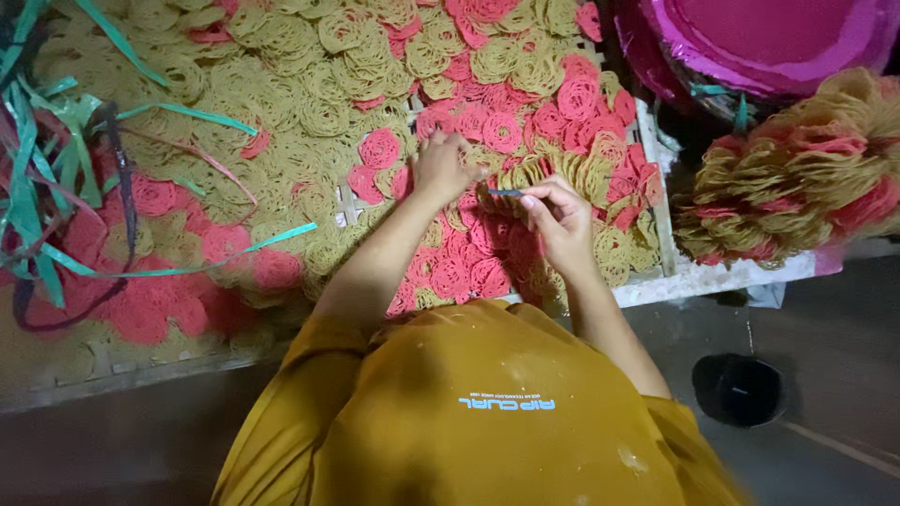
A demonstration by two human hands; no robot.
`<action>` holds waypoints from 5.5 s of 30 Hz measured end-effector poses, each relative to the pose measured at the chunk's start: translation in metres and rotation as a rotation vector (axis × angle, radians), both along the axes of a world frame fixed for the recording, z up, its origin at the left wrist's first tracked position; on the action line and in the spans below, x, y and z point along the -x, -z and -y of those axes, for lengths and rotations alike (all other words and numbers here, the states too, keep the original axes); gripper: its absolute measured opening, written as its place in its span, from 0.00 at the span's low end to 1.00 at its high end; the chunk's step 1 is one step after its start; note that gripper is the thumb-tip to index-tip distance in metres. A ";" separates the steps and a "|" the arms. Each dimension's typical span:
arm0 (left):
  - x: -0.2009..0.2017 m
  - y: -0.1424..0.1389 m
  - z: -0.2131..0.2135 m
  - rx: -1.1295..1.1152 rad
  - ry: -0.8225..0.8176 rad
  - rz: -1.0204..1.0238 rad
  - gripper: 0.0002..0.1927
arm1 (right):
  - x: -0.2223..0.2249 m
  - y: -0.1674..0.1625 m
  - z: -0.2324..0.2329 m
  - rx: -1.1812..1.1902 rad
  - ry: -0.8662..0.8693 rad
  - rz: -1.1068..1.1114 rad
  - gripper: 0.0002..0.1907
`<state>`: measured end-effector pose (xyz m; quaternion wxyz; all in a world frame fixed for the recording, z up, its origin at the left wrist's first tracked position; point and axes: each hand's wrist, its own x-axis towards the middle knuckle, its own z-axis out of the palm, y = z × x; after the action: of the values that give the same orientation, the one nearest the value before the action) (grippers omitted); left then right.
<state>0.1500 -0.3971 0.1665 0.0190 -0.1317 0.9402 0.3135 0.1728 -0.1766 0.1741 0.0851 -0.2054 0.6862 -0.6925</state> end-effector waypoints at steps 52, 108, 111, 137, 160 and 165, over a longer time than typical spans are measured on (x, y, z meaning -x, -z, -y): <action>-0.075 0.016 -0.026 -1.174 -0.088 -0.400 0.12 | -0.003 -0.006 0.030 -0.539 0.169 -0.619 0.03; -0.106 -0.017 -0.006 -0.616 0.027 -0.614 0.08 | -0.016 0.001 0.056 -0.338 0.009 -0.597 0.11; -0.100 -0.021 0.003 -0.422 0.105 -0.709 0.11 | -0.011 0.010 0.062 -0.180 -0.083 -0.392 0.07; -0.093 0.025 0.071 -1.283 -0.294 -0.314 0.18 | -0.015 -0.020 0.099 -0.417 0.096 -0.733 0.05; -0.097 -0.037 0.023 -0.408 0.028 -0.630 0.14 | -0.007 -0.017 0.074 -0.348 0.108 -0.532 0.15; -0.074 -0.038 0.019 -0.279 0.218 -0.727 0.16 | 0.007 0.010 0.079 -0.087 -0.072 -0.311 0.07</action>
<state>0.2242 -0.4158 0.2045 -0.2638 0.0920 0.8426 0.4604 0.1657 -0.2557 0.1645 0.0114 -0.3306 0.7128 -0.6185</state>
